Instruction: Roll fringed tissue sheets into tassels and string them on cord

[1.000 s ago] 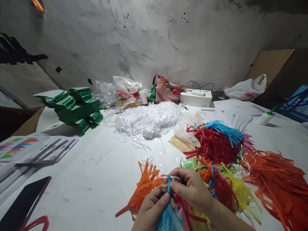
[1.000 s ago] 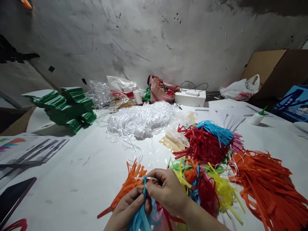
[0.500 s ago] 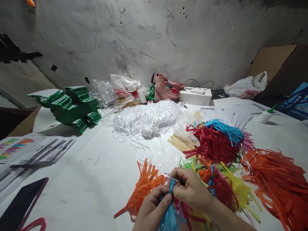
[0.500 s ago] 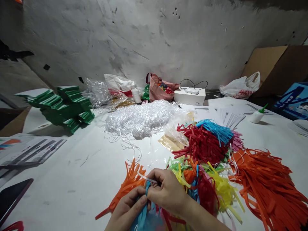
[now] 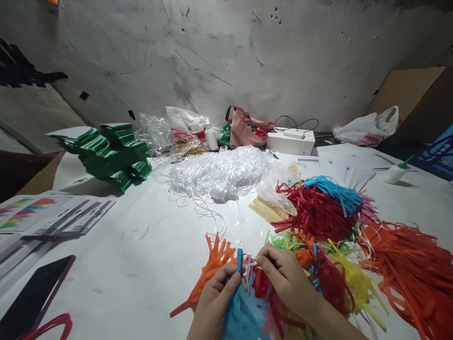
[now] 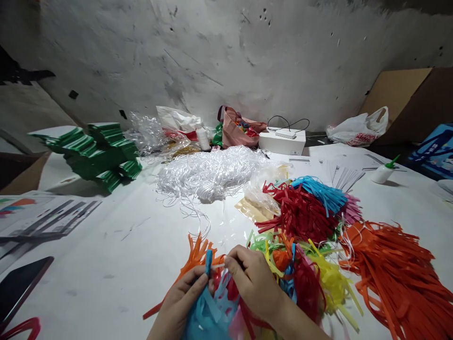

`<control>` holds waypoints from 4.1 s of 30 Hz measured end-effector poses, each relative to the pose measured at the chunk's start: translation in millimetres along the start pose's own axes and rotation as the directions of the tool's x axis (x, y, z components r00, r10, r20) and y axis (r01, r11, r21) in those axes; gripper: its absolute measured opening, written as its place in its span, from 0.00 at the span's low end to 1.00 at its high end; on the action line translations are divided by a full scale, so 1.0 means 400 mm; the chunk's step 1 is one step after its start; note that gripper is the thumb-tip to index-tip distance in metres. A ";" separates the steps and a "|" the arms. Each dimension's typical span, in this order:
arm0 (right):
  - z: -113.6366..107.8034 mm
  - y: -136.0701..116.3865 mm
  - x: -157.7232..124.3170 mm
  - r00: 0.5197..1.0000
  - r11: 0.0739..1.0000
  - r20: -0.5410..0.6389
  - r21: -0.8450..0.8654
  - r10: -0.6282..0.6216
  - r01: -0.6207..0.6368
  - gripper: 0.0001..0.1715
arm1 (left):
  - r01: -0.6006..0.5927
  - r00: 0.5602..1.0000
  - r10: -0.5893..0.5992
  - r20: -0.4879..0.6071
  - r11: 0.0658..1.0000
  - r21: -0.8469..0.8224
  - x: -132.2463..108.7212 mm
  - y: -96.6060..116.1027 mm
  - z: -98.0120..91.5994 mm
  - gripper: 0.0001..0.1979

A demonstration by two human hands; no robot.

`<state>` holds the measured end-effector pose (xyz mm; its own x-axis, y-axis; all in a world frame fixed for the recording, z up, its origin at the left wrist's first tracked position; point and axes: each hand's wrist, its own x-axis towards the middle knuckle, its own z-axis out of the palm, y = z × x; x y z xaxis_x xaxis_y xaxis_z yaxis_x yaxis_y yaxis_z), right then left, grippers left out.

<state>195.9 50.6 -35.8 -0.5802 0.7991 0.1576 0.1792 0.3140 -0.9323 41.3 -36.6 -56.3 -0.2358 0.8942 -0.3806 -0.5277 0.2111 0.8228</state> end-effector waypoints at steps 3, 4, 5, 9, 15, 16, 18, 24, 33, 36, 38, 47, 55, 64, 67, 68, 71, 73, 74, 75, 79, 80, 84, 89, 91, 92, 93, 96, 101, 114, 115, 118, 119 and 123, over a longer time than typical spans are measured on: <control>0.004 -0.006 -0.016 0.986 0.991 -0.104 -0.058 -0.129 0.123 0.18 | 0.039 0.999 -0.042 -0.022 0.995 -0.088 -0.002 0.007 0.003 0.16; 0.007 -0.008 -0.021 0.976 0.985 -0.137 -0.075 -0.167 0.157 0.17 | 0.041 0.999 -0.043 -0.022 0.994 -0.099 -0.003 0.008 0.004 0.16; 0.011 -0.009 -0.024 0.964 0.978 -0.174 -0.093 -0.199 0.185 0.16 | 0.045 0.999 -0.047 -0.018 0.993 -0.108 -0.004 0.009 0.005 0.16; 0.021 -0.010 -0.025 0.917 0.957 -0.293 -0.188 -0.269 0.220 0.14 | 0.063 0.998 -0.065 -0.008 0.988 -0.141 -0.008 0.009 0.005 0.17; 0.042 -0.020 -0.012 0.905 0.935 -0.290 -0.261 -0.312 0.239 0.15 | 0.063 0.998 -0.062 0.013 0.985 -0.161 -0.015 0.004 0.016 0.18; 0.048 -0.022 -0.011 0.921 0.946 -0.267 -0.233 -0.284 0.225 0.14 | 0.049 0.999 -0.047 0.013 0.987 -0.153 -0.017 0.001 0.020 0.18; 0.058 -0.023 -0.009 0.960 0.974 -0.194 -0.147 -0.202 0.175 0.12 | -0.012 1.000 0.012 0.001 0.995 -0.102 -0.021 -0.004 0.028 0.17; 0.074 -0.023 -0.005 0.991 0.994 -0.091 -0.068 -0.093 0.087 0.17 | -0.252 0.957 0.270 -0.103 0.954 0.161 -0.019 0.001 0.013 0.21; 0.038 -0.011 -0.001 0.997 0.967 0.009 -0.242 -0.080 0.080 0.16 | -0.441 0.826 0.493 -0.274 0.867 0.231 0.014 0.094 -0.090 0.17; -0.018 0.014 0.015 0.997 0.878 -0.071 -0.478 -0.017 -0.020 0.11 | -0.512 0.697 0.560 -0.448 0.826 0.237 0.013 0.132 -0.154 0.14; -0.032 0.015 0.023 0.992 0.829 -0.101 -0.560 -0.072 0.003 0.08 | -0.530 0.654 0.594 -0.468 0.802 0.276 0.005 0.135 -0.179 0.12; 0.150 -0.092 0.020 0.901 0.938 0.324 -0.093 -0.288 0.333 0.15 | -0.558 0.790 0.610 0.058 0.678 0.479 -0.071 0.104 -0.165 0.06; 0.138 -0.028 0.040 0.971 0.985 0.208 -0.098 -0.121 0.144 0.23 | -0.192 0.839 0.537 0.093 0.132 0.972 -0.044 0.015 -0.370 0.03; 0.200 -0.025 0.029 0.888 0.893 0.341 -0.216 -0.309 0.394 0.11 | -0.522 0.753 0.619 0.224 0.354 0.776 -0.115 0.082 -0.215 0.04; 0.200 -0.032 0.019 0.922 0.925 0.218 -0.140 -0.319 0.353 0.12 | -0.520 0.807 0.590 0.029 0.686 0.509 -0.103 0.090 -0.171 0.03; 0.198 -0.035 0.013 0.933 0.935 0.165 -0.105 -0.319 0.338 0.11 | -0.503 0.840 0.543 0.023 0.760 0.413 -0.094 0.088 -0.161 0.04; 0.185 -0.041 -0.004 0.951 0.957 0.107 0.019 -0.291 0.290 0.08 | -0.439 0.898 0.428 0.099 0.875 0.205 -0.067 0.079 -0.141 0.07; 0.169 -0.042 -0.012 0.975 0.972 0.060 0.116 -0.214 0.207 0.09 | -0.392 0.920 0.387 0.065 0.915 0.092 -0.056 0.077 -0.133 0.08; 0.161 -0.043 -0.014 0.987 0.974 0.006 0.166 -0.159 0.155 0.10 | -0.361 0.932 0.359 0.045 0.932 0.035 -0.054 0.077 -0.129 0.09; 0.152 -0.044 -0.014 0.993 0.970 -0.061 0.212 -0.104 0.115 0.11 | -0.324 0.945 0.325 0.034 0.946 -0.017 -0.054 0.077 -0.124 0.10; 0.135 -0.059 -0.003 0.993 0.944 -0.114 0.328 0.002 0.036 0.14 | -0.144 0.984 0.157 0.087 0.980 -0.141 -0.059 0.068 -0.096 0.14; 0.136 -0.064 0.001 0.998 0.937 -0.066 0.348 0.002 0.021 0.14 | -0.112 0.986 0.129 0.102 0.981 -0.158 -0.060 0.064 -0.087 0.14; 0.147 -0.081 0.012 0.993 0.910 0.112 0.409 0.029 -0.073 0.14 | -0.082 0.992 0.098 0.075 0.979 -0.185 -0.071 0.051 -0.052 0.16; 0.140 -0.083 0.017 0.983 0.819 0.172 0.552 0.070 -0.155 0.18 | -0.078 0.994 0.087 0.072 0.990 -0.119 -0.087 0.050 -0.036 0.19; 0.135 -0.075 0.018 0.981 0.782 0.184 0.602 0.058 -0.159 0.20 | -0.049 0.994 0.059 0.092 0.993 -0.107 -0.090 0.050 -0.037 0.19; 0.133 -0.069 0.018 0.982 0.771 0.179 0.616 0.064 -0.163 0.20 | -0.040 0.995 0.050 0.088 0.993 -0.111 -0.091 0.051 -0.038 0.18; 0.132 -0.063 0.017 0.983 0.766 0.163 0.621 0.081 -0.166 0.21 | -0.046 0.996 0.054 0.069 0.993 -0.112 -0.091 0.051 -0.040 0.17; 0.138 -0.048 0.011 0.986 0.781 0.081 0.603 0.144 -0.164 0.23 | -0.143 0.989 0.142 -0.042 0.989 -0.046 -0.089 0.053 -0.042 0.16; 0.153 -0.055 0.005 0.989 0.833 0.054 0.534 0.137 -0.144 0.22 | -0.292 0.945 0.310 -0.105 0.944 0.157 -0.088 0.050 -0.032 0.15; 0.151 -0.056 0.010 0.991 0.861 0.094 0.492 0.093 -0.127 0.08 | -0.319 0.928 0.354 -0.116 0.916 0.243 -0.078 0.023 -0.050 0.14; 0.152 -0.056 0.010 0.991 0.868 0.087 0.479 0.099 -0.129 0.06 | -0.322 0.930 0.356 -0.094 0.909 0.264 -0.075 0.019 -0.057 0.14; 0.155 -0.056 0.012 0.990 0.910 0.078 0.392 0.116 -0.137 0.02 | -0.386 0.908 0.418 -0.011 0.848 0.363 -0.067 0.007 -0.074 0.11; 0.155 -0.055 0.012 0.990 0.930 0.080 0.343 0.112 -0.133 0.02 | -0.420 0.892 0.452 0.013 0.816 0.397 -0.065 0.004 -0.078 0.09; 0.158 -0.044 0.007 0.999 0.995 0.032 0.097 0.019 -0.023 0.07 | -0.500 0.843 0.532 0.082 0.719 0.483 -0.066 -0.005 -0.081 0.05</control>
<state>140.9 15.0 -39.4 -0.6019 0.7881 0.1289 0.1143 0.2448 -0.9628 22.5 -73.6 -61.5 -0.4122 0.8984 0.1515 0.1328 -0.1052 0.9855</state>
